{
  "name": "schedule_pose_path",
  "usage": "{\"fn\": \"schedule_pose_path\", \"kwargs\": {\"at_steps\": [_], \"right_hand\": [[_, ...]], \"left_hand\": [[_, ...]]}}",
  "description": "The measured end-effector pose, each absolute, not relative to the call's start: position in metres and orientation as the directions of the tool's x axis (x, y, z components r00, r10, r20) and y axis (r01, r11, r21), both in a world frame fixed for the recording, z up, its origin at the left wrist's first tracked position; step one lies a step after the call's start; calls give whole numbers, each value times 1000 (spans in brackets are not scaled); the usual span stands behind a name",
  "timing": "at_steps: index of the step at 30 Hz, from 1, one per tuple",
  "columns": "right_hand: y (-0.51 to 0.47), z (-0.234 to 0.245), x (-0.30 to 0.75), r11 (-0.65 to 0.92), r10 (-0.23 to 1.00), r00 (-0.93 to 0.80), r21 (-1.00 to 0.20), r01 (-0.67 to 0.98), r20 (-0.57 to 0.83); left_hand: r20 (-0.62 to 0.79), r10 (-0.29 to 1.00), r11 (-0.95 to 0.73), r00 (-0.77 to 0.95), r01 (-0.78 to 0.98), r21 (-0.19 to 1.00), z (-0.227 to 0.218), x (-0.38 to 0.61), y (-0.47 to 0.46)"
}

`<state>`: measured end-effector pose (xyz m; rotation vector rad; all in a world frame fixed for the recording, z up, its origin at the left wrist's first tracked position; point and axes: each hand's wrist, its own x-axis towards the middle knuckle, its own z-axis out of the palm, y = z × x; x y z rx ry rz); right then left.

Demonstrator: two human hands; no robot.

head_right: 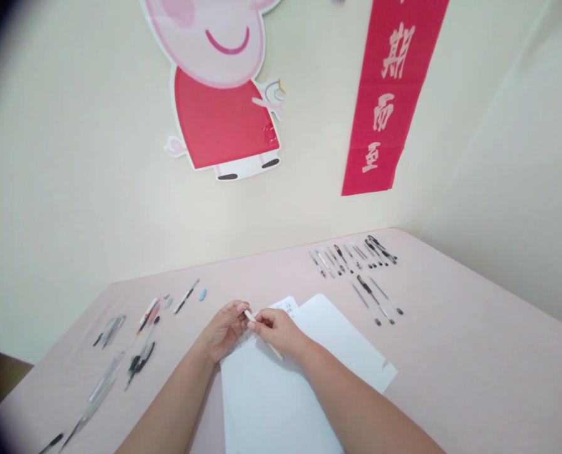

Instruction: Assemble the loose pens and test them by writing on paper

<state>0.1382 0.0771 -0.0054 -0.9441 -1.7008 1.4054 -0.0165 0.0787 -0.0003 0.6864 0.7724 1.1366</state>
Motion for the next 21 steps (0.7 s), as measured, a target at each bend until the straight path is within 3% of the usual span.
{"fn": "schedule_pose_path", "kwargs": {"at_steps": [21], "right_hand": [[81, -8, 138, 106, 911, -407, -993, 55, 74]], "left_hand": [[-203, 958, 280, 203, -496, 822, 4, -16, 78]]}}
